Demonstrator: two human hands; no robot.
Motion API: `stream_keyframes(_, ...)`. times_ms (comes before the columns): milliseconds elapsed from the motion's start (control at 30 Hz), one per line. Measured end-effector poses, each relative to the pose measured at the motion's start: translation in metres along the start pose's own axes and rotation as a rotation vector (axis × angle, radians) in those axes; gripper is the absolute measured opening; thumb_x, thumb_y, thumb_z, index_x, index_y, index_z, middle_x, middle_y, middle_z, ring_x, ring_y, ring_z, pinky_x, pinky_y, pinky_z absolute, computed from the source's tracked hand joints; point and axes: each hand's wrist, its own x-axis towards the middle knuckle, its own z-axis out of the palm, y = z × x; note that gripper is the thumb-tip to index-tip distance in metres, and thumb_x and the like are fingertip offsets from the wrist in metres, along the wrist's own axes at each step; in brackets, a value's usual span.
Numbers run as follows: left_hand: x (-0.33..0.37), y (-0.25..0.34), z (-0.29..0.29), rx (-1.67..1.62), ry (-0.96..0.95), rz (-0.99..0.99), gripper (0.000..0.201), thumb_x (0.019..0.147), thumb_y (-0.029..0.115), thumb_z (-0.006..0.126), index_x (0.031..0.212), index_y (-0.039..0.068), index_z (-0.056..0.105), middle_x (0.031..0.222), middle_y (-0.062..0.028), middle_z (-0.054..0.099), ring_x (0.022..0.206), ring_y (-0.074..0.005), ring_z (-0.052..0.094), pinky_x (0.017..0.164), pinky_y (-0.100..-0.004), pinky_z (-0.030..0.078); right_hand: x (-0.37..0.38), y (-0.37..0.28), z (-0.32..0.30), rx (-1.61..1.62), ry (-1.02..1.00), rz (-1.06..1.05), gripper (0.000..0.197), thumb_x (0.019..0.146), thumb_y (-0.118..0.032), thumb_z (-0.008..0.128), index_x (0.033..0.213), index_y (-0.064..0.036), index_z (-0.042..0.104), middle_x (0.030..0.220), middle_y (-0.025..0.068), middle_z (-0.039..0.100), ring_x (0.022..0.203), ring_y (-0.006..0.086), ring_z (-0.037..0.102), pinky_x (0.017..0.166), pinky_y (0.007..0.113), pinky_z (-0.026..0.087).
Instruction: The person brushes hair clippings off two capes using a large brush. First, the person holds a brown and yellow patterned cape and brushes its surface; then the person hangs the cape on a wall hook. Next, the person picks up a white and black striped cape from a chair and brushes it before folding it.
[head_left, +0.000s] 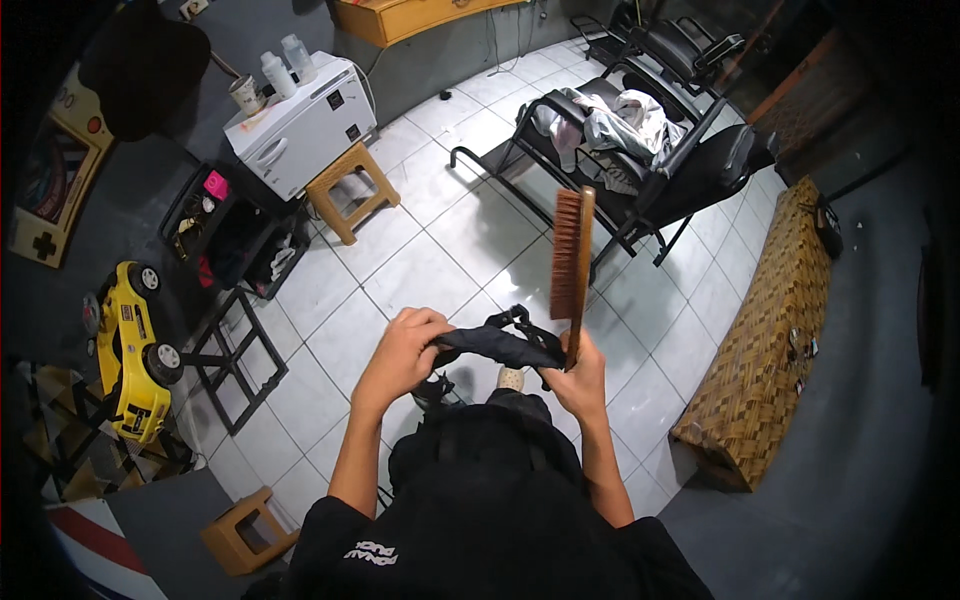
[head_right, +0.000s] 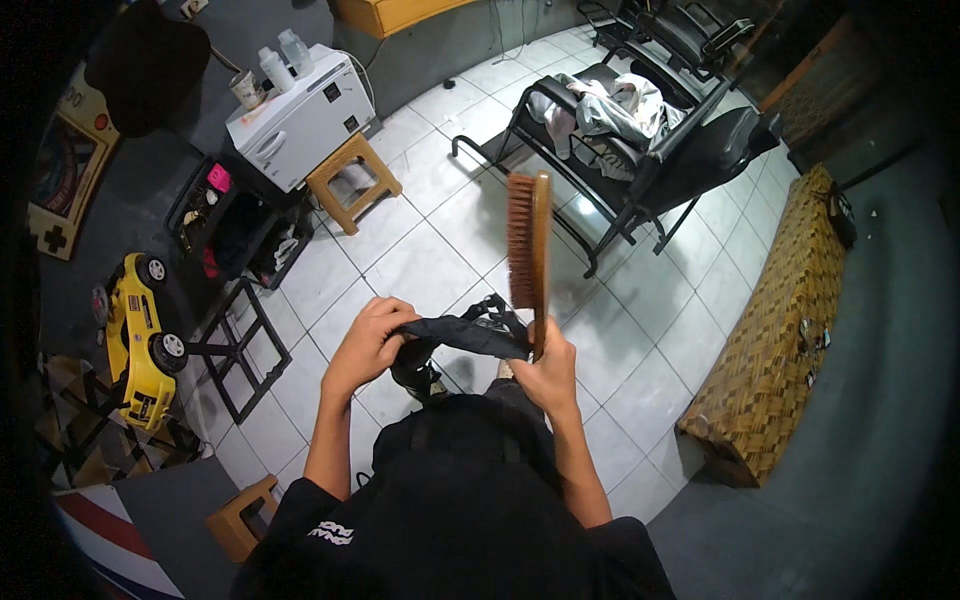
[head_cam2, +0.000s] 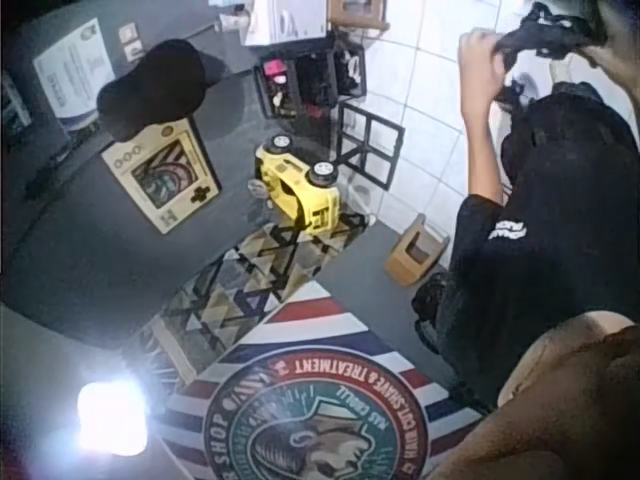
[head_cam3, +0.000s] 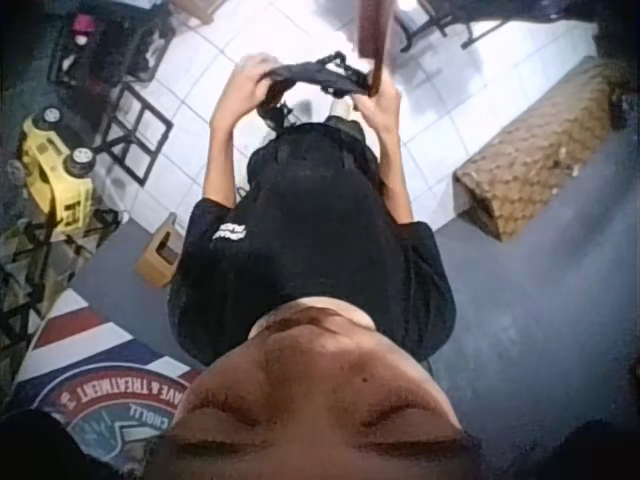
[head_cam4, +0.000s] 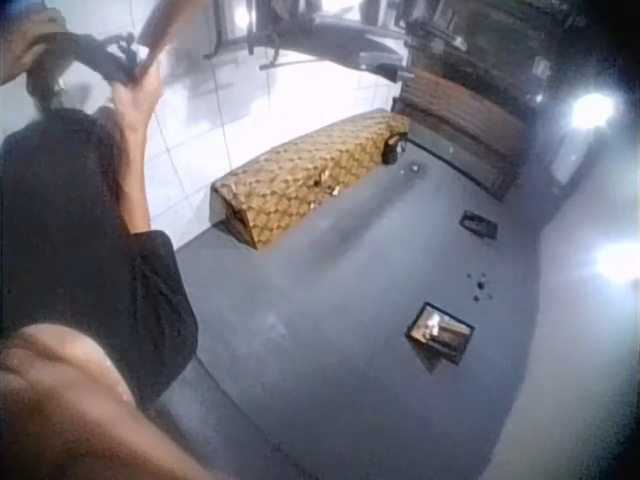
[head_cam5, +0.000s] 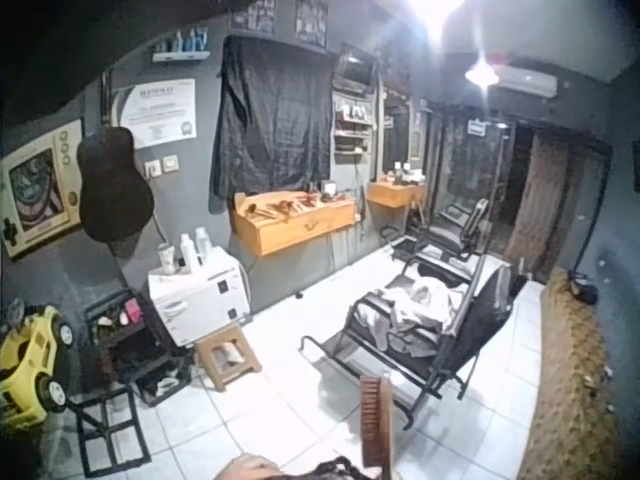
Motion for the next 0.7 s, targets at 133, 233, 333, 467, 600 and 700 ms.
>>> stream_keyframes(133, -0.007, 0.003, -0.004, 0.227, -0.011, 0.050, 0.041, 0.067, -0.001, 0.056, 0.107, 0.005, 0.058, 0.122, -0.0125, 0.053, 0.126, -0.0327, 0.039, 0.104, -0.0437, 0.030, -0.005, -0.025, 0.000, 0.067, -0.260, -0.110, 0.032, 0.059, -0.008, 0.067, 0.082, -0.0018, 0.045, 0.067, 0.0047, 0.040, 0.063, 0.0129, 0.041, 0.057, 0.027, 0.038)
stream_keyframes(233, 0.003, 0.031, 0.009, 0.052, -0.157, 0.131, 0.042, 0.067, 0.000, 0.061, 0.109, 0.004, 0.058, 0.116, -0.0130, 0.058, 0.115, -0.0307, 0.050, 0.101, -0.0403, 0.035, -0.008, -0.027, -0.004, 0.076, -0.359, -0.116, 0.034, 0.059, -0.009, 0.068, 0.083, -0.0023, 0.045, 0.067, 0.0055, 0.039, 0.062, 0.0150, 0.040, 0.057, 0.028, 0.037)
stream_keyframes(333, -0.009, 0.005, 0.033, -0.024, -0.212, 0.187, 0.035, 0.069, -0.002, 0.059, 0.104, 0.002, 0.059, 0.094, -0.0153, 0.064, 0.094, -0.0343, 0.059, 0.080, -0.0379, 0.046, 0.001, -0.035, -0.016, 0.015, -0.407, -0.169, 0.036, 0.059, -0.009, 0.068, 0.086, -0.0016, 0.045, 0.067, 0.0097, 0.044, 0.060, 0.0226, 0.045, 0.058, 0.032, 0.039)
stream_keyframes(467, -0.001, 0.013, 0.045, -0.195, -0.408, 0.145, 0.025, 0.074, 0.003, 0.062, 0.099, 0.000, 0.058, 0.087, -0.0181, 0.063, 0.083, -0.0361, 0.061, 0.072, -0.0400, 0.046, 0.016, -0.025, -0.028, -0.167, -0.352, -0.289, 0.039, 0.058, -0.004, 0.070, 0.087, -0.0010, 0.043, 0.068, 0.0154, 0.044, 0.060, 0.0294, 0.044, 0.057, 0.034, 0.039)
stream_keyframes(600, 0.000, 0.022, 0.053, -0.191, -0.382, 0.128, 0.031, 0.085, 0.028, 0.063, 0.089, -0.002, 0.058, 0.079, -0.0232, 0.059, 0.074, -0.0373, 0.059, 0.065, -0.0391, 0.045, 0.023, -0.019, -0.028, -0.354, -0.258, -0.296, 0.029, 0.068, -0.002, 0.069, 0.087, 0.0007, 0.047, 0.081, 0.0175, 0.055, 0.079, 0.0353, 0.057, 0.068, 0.038, 0.044)
stream_keyframes(700, 0.002, 0.041, 0.049, -0.354, -0.319, -0.020, 0.039, 0.091, 0.034, 0.055, 0.083, -0.004, 0.058, 0.074, -0.0233, 0.059, 0.066, -0.0384, 0.055, 0.061, -0.0390, 0.042, 0.040, 0.017, -0.022, -0.514, 0.414, -0.440, 0.016, 0.078, -0.009, 0.066, 0.080, -0.0008, 0.052, 0.076, 0.0141, 0.057, 0.067, 0.0305, 0.057, 0.061, 0.039, 0.044)
